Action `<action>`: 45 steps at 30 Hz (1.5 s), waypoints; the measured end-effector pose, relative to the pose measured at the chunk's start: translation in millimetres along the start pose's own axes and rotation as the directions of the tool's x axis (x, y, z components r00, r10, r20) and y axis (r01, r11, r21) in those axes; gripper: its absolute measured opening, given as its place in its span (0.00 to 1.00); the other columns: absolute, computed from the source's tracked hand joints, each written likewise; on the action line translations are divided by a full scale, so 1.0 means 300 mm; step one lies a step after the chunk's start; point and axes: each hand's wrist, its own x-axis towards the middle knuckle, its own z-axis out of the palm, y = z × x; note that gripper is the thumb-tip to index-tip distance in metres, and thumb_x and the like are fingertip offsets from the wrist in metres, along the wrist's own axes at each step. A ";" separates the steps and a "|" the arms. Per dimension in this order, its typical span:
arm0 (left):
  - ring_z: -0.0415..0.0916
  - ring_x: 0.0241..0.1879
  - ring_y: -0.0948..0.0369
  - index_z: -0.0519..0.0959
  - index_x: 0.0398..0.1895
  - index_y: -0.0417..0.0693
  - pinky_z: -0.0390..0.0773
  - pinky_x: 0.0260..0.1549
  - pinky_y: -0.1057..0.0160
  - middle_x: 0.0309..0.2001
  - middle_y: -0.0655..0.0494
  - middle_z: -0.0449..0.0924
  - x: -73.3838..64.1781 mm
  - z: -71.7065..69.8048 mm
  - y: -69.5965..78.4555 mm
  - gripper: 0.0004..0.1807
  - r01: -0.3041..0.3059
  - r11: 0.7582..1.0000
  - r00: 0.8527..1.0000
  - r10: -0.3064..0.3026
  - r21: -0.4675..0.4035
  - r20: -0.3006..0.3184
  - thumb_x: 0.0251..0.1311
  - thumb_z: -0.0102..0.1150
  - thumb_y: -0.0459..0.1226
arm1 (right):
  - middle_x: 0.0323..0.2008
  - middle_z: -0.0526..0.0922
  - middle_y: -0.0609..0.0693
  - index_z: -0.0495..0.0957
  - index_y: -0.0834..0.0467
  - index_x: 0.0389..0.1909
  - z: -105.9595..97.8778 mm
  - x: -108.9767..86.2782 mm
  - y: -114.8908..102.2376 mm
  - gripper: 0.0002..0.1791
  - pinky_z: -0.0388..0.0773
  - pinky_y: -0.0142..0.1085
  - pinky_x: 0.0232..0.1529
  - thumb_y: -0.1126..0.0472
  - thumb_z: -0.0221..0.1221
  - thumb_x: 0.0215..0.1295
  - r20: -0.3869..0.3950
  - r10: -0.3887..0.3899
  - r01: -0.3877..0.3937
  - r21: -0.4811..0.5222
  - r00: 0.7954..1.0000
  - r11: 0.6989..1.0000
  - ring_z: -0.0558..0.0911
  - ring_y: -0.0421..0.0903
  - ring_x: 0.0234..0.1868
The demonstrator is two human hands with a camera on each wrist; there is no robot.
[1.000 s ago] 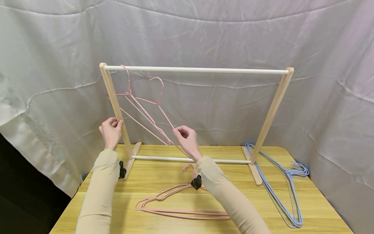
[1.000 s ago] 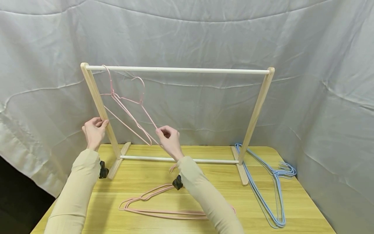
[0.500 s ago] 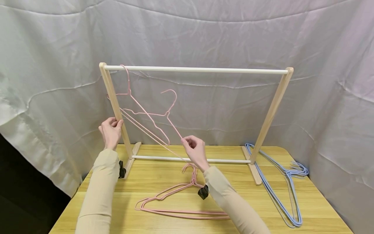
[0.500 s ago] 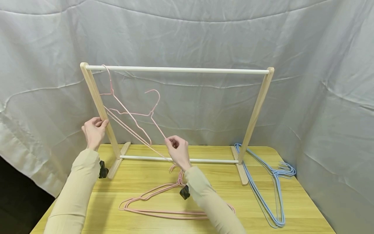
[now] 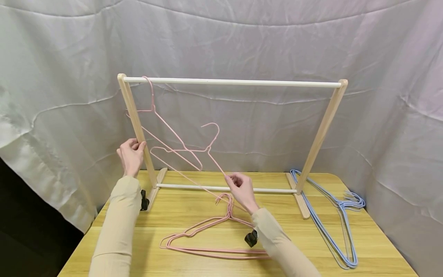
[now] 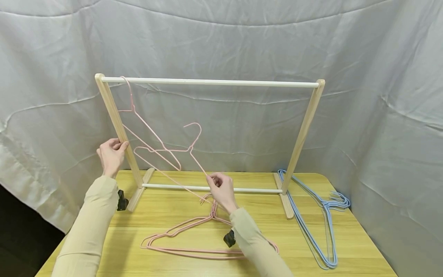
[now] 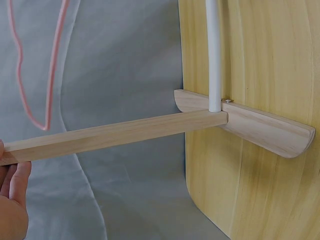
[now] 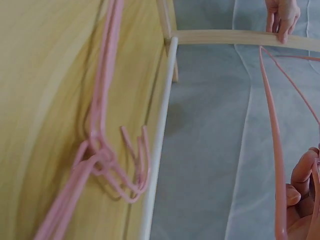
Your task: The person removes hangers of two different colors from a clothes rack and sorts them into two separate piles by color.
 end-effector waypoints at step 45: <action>0.57 0.68 0.47 0.80 0.56 0.35 0.54 0.62 0.50 0.55 0.35 0.82 0.001 0.003 -0.003 0.19 0.012 1.000 1.000 -0.012 -0.001 0.001 0.68 0.61 0.39 | 0.20 0.73 0.47 0.82 0.67 0.40 -0.266 -0.233 0.279 0.11 0.61 0.25 0.17 0.61 0.63 0.68 0.333 0.125 -0.085 -0.132 0.934 0.988 0.64 0.29 0.14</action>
